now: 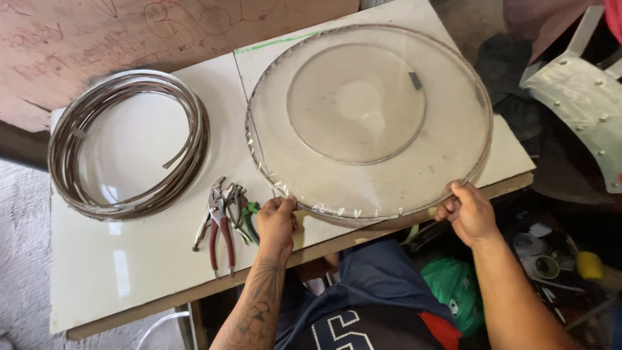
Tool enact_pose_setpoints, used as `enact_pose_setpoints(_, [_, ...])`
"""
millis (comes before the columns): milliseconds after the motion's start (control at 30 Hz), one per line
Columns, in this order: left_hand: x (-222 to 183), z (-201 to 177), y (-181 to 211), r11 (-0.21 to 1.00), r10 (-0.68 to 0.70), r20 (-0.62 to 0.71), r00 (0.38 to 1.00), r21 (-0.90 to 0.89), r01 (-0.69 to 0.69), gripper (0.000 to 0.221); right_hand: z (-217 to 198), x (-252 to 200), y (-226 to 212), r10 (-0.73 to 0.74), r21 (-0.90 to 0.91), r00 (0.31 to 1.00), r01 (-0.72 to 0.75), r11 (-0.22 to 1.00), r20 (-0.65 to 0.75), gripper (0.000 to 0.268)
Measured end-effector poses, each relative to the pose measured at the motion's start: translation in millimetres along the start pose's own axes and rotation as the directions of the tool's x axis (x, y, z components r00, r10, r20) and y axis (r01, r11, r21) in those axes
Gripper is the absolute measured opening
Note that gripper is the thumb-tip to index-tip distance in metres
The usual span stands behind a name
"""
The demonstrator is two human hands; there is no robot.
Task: Repairing a drumhead by prying and adjusting the metal rim with tools
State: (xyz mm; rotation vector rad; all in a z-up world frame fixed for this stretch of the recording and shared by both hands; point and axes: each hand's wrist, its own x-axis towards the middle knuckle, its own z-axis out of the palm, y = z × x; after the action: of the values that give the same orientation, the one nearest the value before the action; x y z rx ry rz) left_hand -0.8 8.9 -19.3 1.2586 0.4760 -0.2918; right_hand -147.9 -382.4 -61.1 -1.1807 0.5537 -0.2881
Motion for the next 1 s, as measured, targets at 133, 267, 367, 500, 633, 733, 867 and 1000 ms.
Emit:
enact_pose_setpoints(133, [-20, 11, 25, 0.992, -0.043, 0.064, 0.997, -0.117, 0.050, 0.015, 38, -17, -29, -0.102, 0.165, 0.994, 0.106, 0.981, -0.032, 0.015])
enact_pose_setpoints(267, [-42, 14, 51, 0.986, -0.022, 0.142, 0.990, -0.162, 0.045, 0.015, 91, -43, -81, -0.070, 0.360, 0.991, 0.024, 0.933, 0.116, 0.073])
enact_pose_setpoints(367, [-42, 11, 53, 0.982, -0.059, 0.120, 0.991, -0.173, 0.080, 0.021, 103, -49, -101, -0.114, 0.390, 0.973, 0.027, 0.920, 0.203, 0.080])
enact_pose_setpoints(500, [-31, -4, 38, 0.983, -0.075, 0.147, 0.986, -0.156, 0.098, 0.011, 115, -65, -126, -0.208, 0.338, 0.949, 0.121, 0.933, 0.237, 0.087])
enact_pose_setpoints(633, [-35, -5, 25, 0.982, -0.124, 0.196, 0.973, -0.117, 0.148, 0.010, 120, -85, -158, -0.307, 0.255, 0.902, 0.234, 0.938, 0.303, 0.097])
enact_pose_setpoints(733, [-64, 13, 42, 0.992, -0.122, 0.224, 0.967, 0.006, 0.124, 0.011, 107, -100, -180, -0.391, 0.315, 0.836, 0.279, 0.907, 0.386, 0.089])
enact_pose_setpoints(867, [-109, 46, 83, 0.972, -0.108, 0.325, 0.939, 0.231, 0.032, 0.033, 72, -121, -215, -0.482, 0.411, 0.762, 0.309, 0.858, 0.433, 0.077])
enact_pose_setpoints(1000, [-122, 67, 111, 0.907, -0.004, 0.490, 0.872, 0.370, -0.204, 0.042, 31, -143, -244, -0.590, 0.529, 0.713, 0.357, 0.770, 0.378, 0.082])
